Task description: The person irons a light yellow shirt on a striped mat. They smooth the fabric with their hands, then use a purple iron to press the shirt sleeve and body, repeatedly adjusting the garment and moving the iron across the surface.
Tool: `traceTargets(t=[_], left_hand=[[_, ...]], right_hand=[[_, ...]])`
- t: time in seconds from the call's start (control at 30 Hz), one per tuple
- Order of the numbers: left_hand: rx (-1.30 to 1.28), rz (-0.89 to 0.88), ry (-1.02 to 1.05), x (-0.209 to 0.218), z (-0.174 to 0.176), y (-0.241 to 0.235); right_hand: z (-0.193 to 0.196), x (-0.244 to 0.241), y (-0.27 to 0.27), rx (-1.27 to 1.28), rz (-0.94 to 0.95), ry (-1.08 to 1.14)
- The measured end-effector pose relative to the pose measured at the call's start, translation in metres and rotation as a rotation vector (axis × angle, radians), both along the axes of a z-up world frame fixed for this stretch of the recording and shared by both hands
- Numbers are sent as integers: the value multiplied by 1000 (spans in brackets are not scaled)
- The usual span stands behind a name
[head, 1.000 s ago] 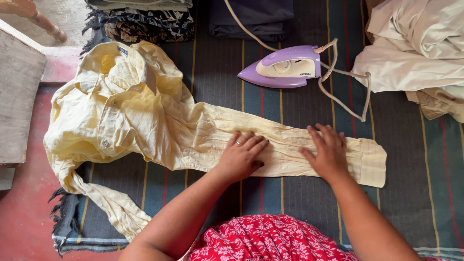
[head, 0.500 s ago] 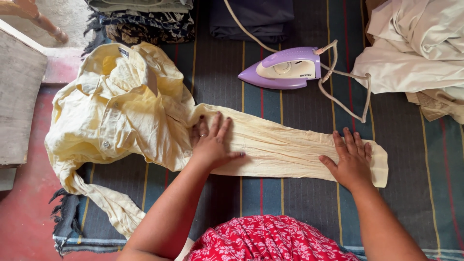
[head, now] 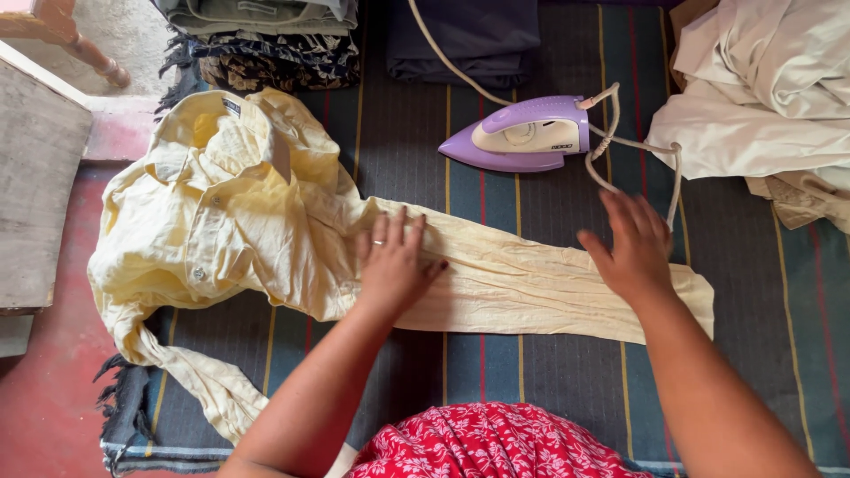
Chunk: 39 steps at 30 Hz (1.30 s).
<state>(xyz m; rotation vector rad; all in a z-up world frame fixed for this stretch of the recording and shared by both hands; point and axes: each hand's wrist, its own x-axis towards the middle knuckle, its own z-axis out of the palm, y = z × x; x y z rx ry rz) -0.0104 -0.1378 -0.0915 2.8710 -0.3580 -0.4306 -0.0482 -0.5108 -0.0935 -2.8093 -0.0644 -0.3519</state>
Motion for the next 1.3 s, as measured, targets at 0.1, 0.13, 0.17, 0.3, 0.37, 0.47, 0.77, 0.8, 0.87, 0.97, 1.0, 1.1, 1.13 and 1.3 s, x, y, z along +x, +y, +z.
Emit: traceTargets(t=[0.1,0.13,0.17,0.3,0.37,0.47,0.77,0.8,0.87,0.97,1.0,1.1,1.13,1.3], left_hand=[[-119,-171,-118,-15,-15,-16],[-171,-234,-153,-21,-20,-18],[-158,-246,-197,-29,-24,-18],[-132,-269,-296,-42,-34,-17],[-127,-263,-295,-43,-34,-17],[-111,-270,-288,-42,-31,-17],[-115,-268,-255,-40,-24,-17],[-114,-265,-258,-41,-24,-17],[-123,-262,-264,-42,-24,-15],[-162,-267,-291,-45,-24,-14],[-178,-273,-311,-46,-23,-12],[-245,-354,-360,-52,-20,-7],[-267,-391,-374,-56,-19,-4],[-430,-524,-367,-77,-17,5]], right_hand=[[26,44,28,14,137,-112],[34,58,37,-9,163,-138],[41,72,45,-32,190,-165],[57,130,64,-257,194,-216],[57,156,69,-334,226,-241],[58,180,66,-241,244,-62],[98,135,38,-331,347,76],[104,119,31,-293,331,92],[113,78,16,-201,319,95],[115,18,-3,-63,223,220],[111,-3,-5,-27,168,277],[95,-60,-5,-36,185,179],[90,-73,-4,-57,221,102],[68,-102,21,-105,79,82]])
